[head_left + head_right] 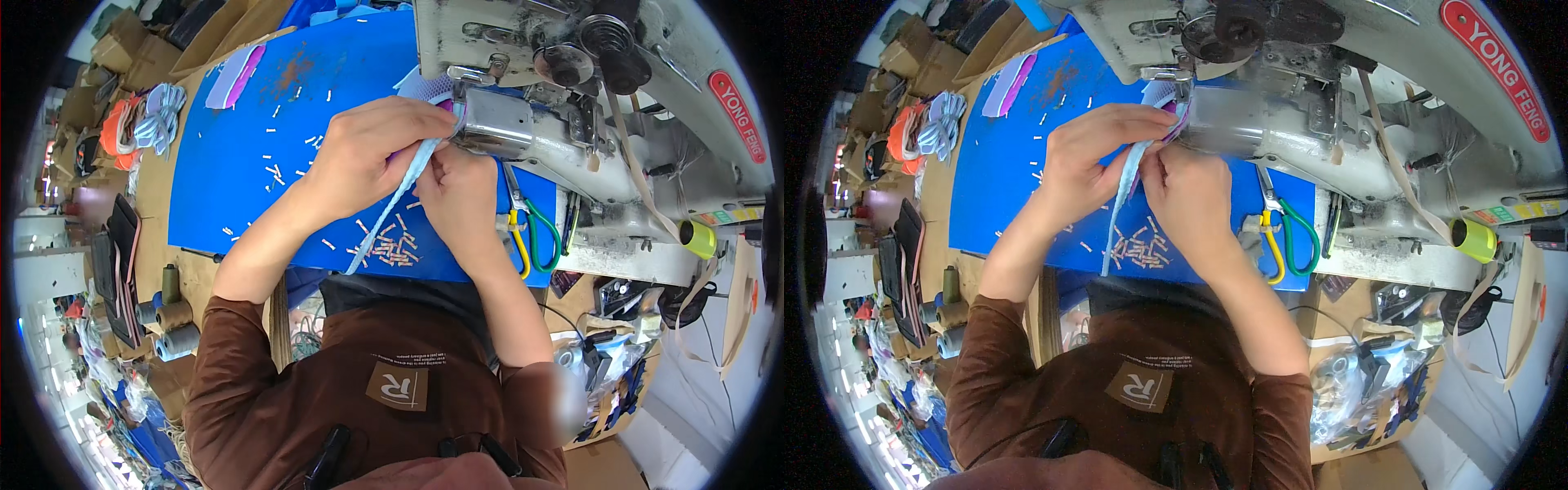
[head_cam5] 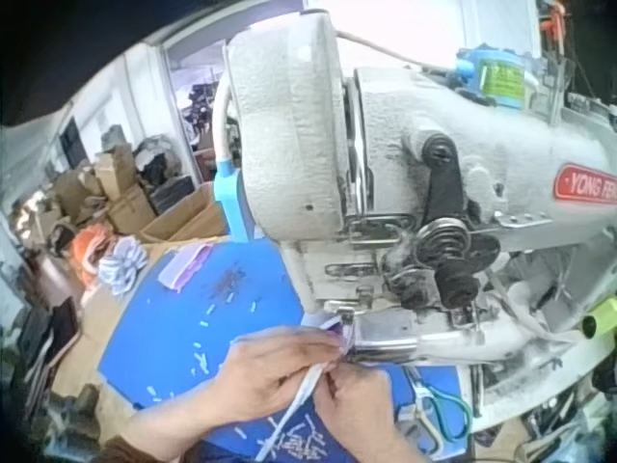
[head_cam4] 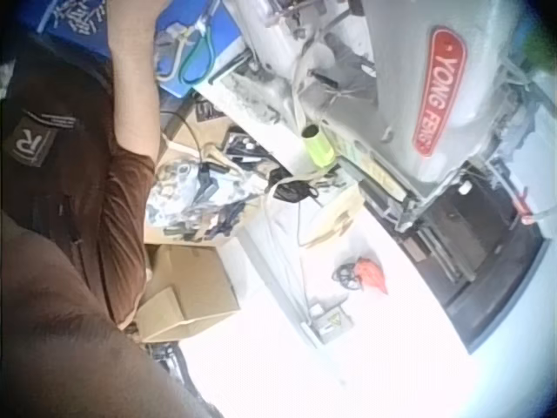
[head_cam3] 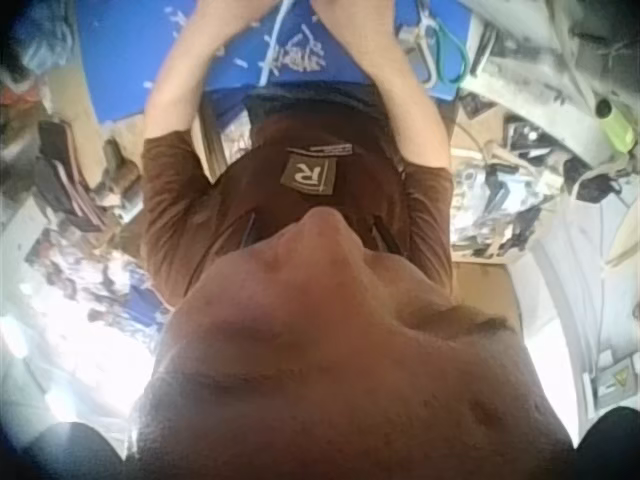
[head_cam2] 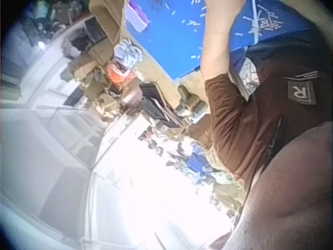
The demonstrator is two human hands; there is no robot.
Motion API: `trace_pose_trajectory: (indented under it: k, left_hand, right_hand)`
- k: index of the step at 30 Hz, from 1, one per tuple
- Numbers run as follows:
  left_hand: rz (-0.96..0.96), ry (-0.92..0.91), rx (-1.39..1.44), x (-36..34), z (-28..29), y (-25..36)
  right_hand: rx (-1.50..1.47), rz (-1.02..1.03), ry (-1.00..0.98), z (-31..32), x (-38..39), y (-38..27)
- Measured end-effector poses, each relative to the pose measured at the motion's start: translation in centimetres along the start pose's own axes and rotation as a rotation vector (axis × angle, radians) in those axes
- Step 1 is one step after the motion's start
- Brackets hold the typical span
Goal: Attaching a blue binding tape to a mesh fabric component using an industrial sewing machine.
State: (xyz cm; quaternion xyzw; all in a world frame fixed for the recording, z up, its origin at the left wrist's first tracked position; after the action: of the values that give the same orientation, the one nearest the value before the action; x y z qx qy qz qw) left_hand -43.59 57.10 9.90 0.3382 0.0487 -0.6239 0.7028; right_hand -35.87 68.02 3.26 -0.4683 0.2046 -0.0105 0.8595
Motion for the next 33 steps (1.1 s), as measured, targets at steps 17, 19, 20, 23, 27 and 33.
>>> trace_pose_trajectory:
  k: [17,19,20,23,27,33]
  left_hand:
    - [-0.164,-0.028,-0.238,-0.1,0.0,0.2]
    - [-0.174,-0.029,-0.224,0.0,0.0,0.4]
    - [-0.182,-0.030,-0.207,0.2,0.1,0.4]
    - [-0.185,-0.022,-0.206,0.2,-0.2,0.6]
    - [-0.165,-0.001,-0.209,0.3,-0.4,0.9]
    - [-0.053,0.006,-0.166,0.5,-0.4,1.7]
  right_hand:
    - [-0.142,-0.015,-0.147,2.1,-0.4,-0.8]
    - [-0.172,-0.023,-0.149,2.3,-0.3,-1.0]
    - [-0.242,-0.068,-0.175,2.5,-0.2,-1.0]
    - [-0.368,-0.095,-0.165,2.7,0.1,-0.6]
    - [-0.444,-0.132,-0.178,3.3,0.1,-0.7]
    - [-0.530,-0.227,-0.160,4.2,0.0,-0.7]
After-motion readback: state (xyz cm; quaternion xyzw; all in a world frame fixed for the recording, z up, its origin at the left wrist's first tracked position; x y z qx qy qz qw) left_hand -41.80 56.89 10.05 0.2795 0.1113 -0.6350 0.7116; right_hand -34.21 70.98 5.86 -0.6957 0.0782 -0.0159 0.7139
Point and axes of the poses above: each hand's wrist, its own x-axis away from the middle knuckle, its own z-axis out of the back of the hand, y = z × x, the point moved 3 cm from there along -x, towards the middle knuckle, and after that the axes turned 14 degrees about -y, right-handed, at the moved point
